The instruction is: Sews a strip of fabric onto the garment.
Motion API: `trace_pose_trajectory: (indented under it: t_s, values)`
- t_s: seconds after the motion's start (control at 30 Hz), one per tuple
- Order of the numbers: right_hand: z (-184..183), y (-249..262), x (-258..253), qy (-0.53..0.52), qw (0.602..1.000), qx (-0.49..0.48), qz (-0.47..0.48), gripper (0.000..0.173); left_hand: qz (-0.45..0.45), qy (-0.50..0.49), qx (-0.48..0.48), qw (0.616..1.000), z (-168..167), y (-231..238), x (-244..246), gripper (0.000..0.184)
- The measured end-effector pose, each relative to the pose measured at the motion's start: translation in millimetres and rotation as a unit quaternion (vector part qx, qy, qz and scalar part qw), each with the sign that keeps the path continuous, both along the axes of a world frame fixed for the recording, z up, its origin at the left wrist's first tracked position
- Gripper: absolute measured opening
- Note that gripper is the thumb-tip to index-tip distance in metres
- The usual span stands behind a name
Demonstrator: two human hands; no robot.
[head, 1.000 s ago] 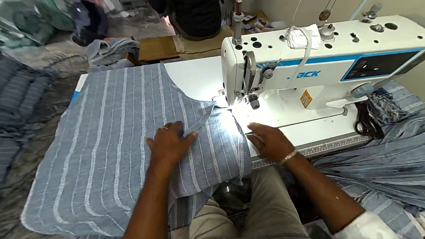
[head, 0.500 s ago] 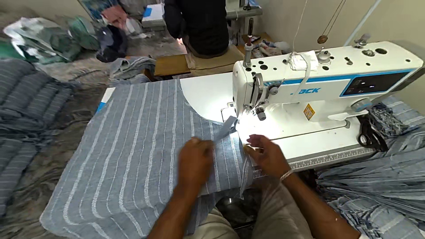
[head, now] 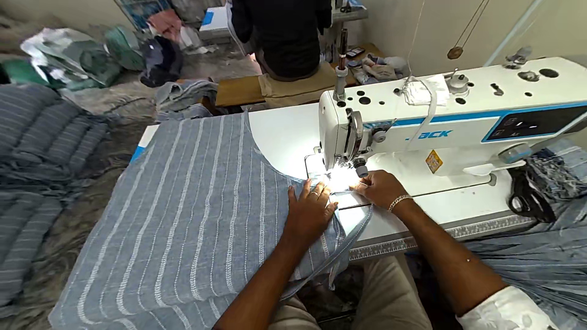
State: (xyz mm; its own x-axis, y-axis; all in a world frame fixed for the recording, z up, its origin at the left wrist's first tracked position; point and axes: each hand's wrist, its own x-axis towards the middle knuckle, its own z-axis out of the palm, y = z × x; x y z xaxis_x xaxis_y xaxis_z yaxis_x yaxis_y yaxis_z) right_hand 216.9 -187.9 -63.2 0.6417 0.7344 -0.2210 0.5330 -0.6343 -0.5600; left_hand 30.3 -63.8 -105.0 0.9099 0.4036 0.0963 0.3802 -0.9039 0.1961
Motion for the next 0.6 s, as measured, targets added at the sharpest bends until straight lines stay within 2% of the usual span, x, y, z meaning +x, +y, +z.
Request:
trace_pose_trajectory:
  t_s: [0.23, 0.37, 0.43, 0.5, 0.53, 0.6]
  values:
    - [11.9, 18.7, 8.6, -0.071, 0.994, -0.085, -0.016, 0.038, 0.012, 0.035, -0.010, 0.999, -0.1, 6.7, 11.4, 0.058]
    - [20.1, 20.2, -3.5, -0.118, 0.988, -0.085, -0.043, 0.038, 0.021, 0.048, -0.013, 0.999, 1.4, 8.6, 20.8, 0.059]
    - [13.0, 16.7, -14.5, -0.196, 0.980, -0.032, -0.023, 0.037, 0.025, 0.055, -0.017, 0.998, 1.4, 8.5, 22.5, 0.060]
    - [-9.3, 13.7, -11.8, -0.237, 0.967, 0.077, 0.052, 0.029, 0.028, 0.057, -0.019, 0.998, 1.5, 8.4, 23.4, 0.060]
    - [-20.3, 14.6, -6.3, -0.221, 0.964, 0.122, 0.087, 0.026, 0.027, 0.056, -0.019, 0.998, 2.2, 8.3, 23.6, 0.060]
    - [-34.2, 17.5, 3.8, -0.146, 0.965, 0.196, 0.094, 0.023, 0.024, 0.056, -0.019, 0.998, 2.5, 8.0, 23.4, 0.059]
